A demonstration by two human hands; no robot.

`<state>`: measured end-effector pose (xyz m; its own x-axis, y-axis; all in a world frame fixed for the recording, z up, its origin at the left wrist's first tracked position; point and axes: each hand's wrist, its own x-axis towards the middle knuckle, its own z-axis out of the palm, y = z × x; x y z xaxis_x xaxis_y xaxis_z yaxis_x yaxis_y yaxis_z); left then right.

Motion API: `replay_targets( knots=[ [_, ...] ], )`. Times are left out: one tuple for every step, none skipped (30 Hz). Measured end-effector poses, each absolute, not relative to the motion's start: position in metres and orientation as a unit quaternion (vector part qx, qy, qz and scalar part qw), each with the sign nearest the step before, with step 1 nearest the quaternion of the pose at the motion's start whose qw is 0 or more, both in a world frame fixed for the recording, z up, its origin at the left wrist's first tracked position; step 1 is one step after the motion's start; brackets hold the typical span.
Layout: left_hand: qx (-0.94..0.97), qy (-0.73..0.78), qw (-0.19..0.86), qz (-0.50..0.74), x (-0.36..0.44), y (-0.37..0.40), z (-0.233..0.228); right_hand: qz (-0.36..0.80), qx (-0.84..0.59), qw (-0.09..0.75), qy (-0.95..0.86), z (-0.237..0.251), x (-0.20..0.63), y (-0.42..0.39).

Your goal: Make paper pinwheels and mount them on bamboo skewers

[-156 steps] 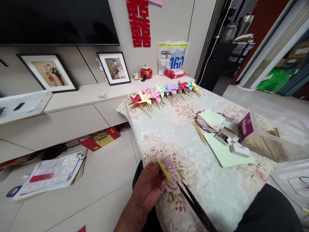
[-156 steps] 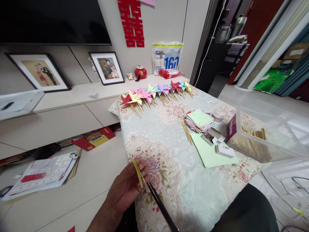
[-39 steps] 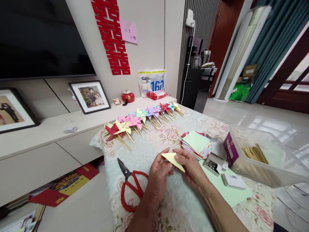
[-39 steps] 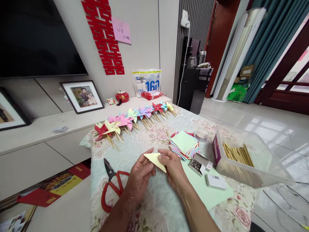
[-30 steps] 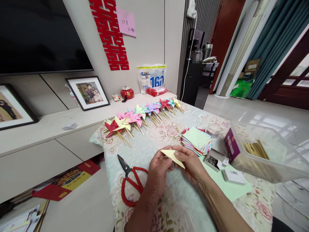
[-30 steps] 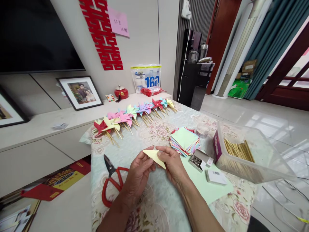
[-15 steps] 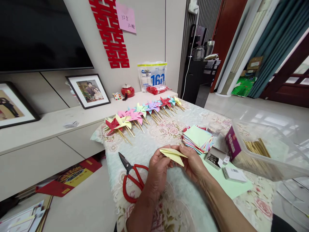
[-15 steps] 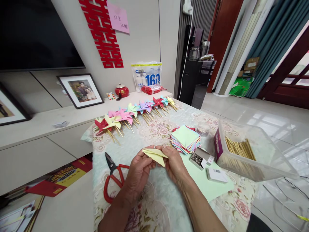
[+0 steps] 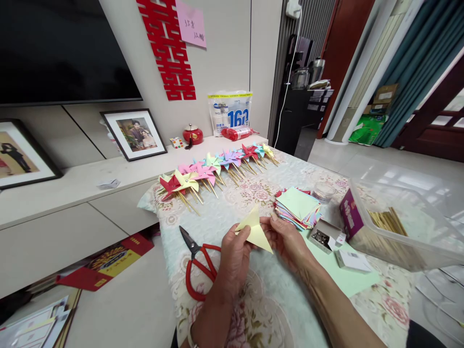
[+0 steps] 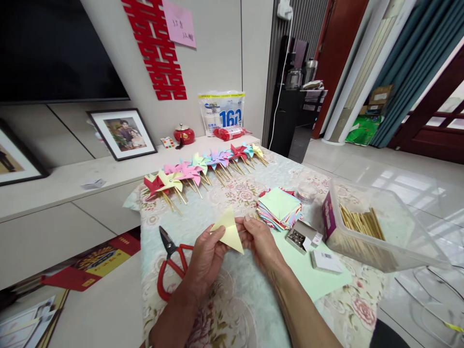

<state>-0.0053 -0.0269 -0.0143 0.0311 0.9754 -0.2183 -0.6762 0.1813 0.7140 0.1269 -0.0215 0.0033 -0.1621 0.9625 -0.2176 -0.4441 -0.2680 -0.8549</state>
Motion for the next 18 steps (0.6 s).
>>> replay_targets(
  knots=[
    [0.213, 0.350, 0.683, 0.604, -0.0046, -0.0271, -0.0138, 0.680, -0.407, 0.510, -0.335, 0.0038, 0.1271, -0.0214],
    [0.212, 0.356, 0.680, 0.604, -0.0039, -0.0275, -0.0130, 0.670, -0.415, 0.509, -0.346, 0.0038, 0.1270, -0.0213],
    [0.214, 0.364, 0.676, 0.604, -0.0032, -0.0280, -0.0121, 0.661, -0.422, 0.507, -0.358, 0.0032, 0.1267, -0.0211],
    [0.218, 0.373, 0.671, 0.603, -0.0024, -0.0286, -0.0111, 0.654, -0.427, 0.505, -0.367, 0.0021, 0.1262, -0.0208],
    [0.225, 0.379, 0.668, 0.600, -0.0017, -0.0293, -0.0102, 0.648, -0.430, 0.507, -0.373, 0.0006, 0.1257, -0.0204],
    [0.233, 0.382, 0.667, 0.596, -0.0011, -0.0300, -0.0094, 0.643, -0.429, 0.511, -0.375, -0.0011, 0.1253, -0.0199],
    [0.243, 0.381, 0.669, 0.590, -0.0006, -0.0307, -0.0088, 0.639, -0.428, 0.518, -0.374, -0.0027, 0.1251, -0.0193],
    [0.253, 0.378, 0.672, 0.584, -0.0004, -0.0314, -0.0082, 0.637, -0.426, 0.526, -0.370, -0.0042, 0.1252, -0.0187],
    [0.262, 0.374, 0.676, 0.578, -0.0003, -0.0319, -0.0077, 0.635, -0.425, 0.532, -0.365, -0.0052, 0.1257, -0.0181],
    [0.269, 0.369, 0.679, 0.574, -0.0004, -0.0322, -0.0072, 0.636, -0.424, 0.537, -0.359, -0.0056, 0.1264, -0.0176],
    [0.272, 0.365, 0.681, 0.574, -0.0007, -0.0322, -0.0066, 0.639, -0.424, 0.538, -0.351, -0.0055, 0.1273, -0.0173],
    [0.269, 0.363, 0.682, 0.575, -0.0012, -0.0319, -0.0061, 0.643, -0.424, 0.538, -0.342, -0.0049, 0.1282, -0.0172],
    [0.259, 0.362, 0.684, 0.577, -0.0017, -0.0315, -0.0055, 0.648, -0.423, 0.538, -0.335, -0.0039, 0.1289, -0.0173],
    [0.246, 0.364, 0.686, 0.580, -0.0022, -0.0309, -0.0050, 0.654, -0.421, 0.537, -0.328, -0.0027, 0.1293, -0.0176],
    [0.233, 0.367, 0.688, 0.581, -0.0027, -0.0303, -0.0046, 0.659, -0.419, 0.536, -0.322, -0.0016, 0.1295, -0.0181],
    [0.223, 0.370, 0.692, 0.579, -0.0031, -0.0298, -0.0044, 0.663, -0.417, 0.535, -0.317, -0.0005, 0.1295, -0.0186],
    [0.218, 0.370, 0.695, 0.577, -0.0034, -0.0295, -0.0043, 0.666, -0.415, 0.535, -0.313, 0.0003, 0.1293, -0.0191],
    [0.217, 0.367, 0.698, 0.576, -0.0036, -0.0294, -0.0044, 0.669, -0.414, 0.535, -0.309, 0.0008, 0.1291, -0.0196]
  ],
)
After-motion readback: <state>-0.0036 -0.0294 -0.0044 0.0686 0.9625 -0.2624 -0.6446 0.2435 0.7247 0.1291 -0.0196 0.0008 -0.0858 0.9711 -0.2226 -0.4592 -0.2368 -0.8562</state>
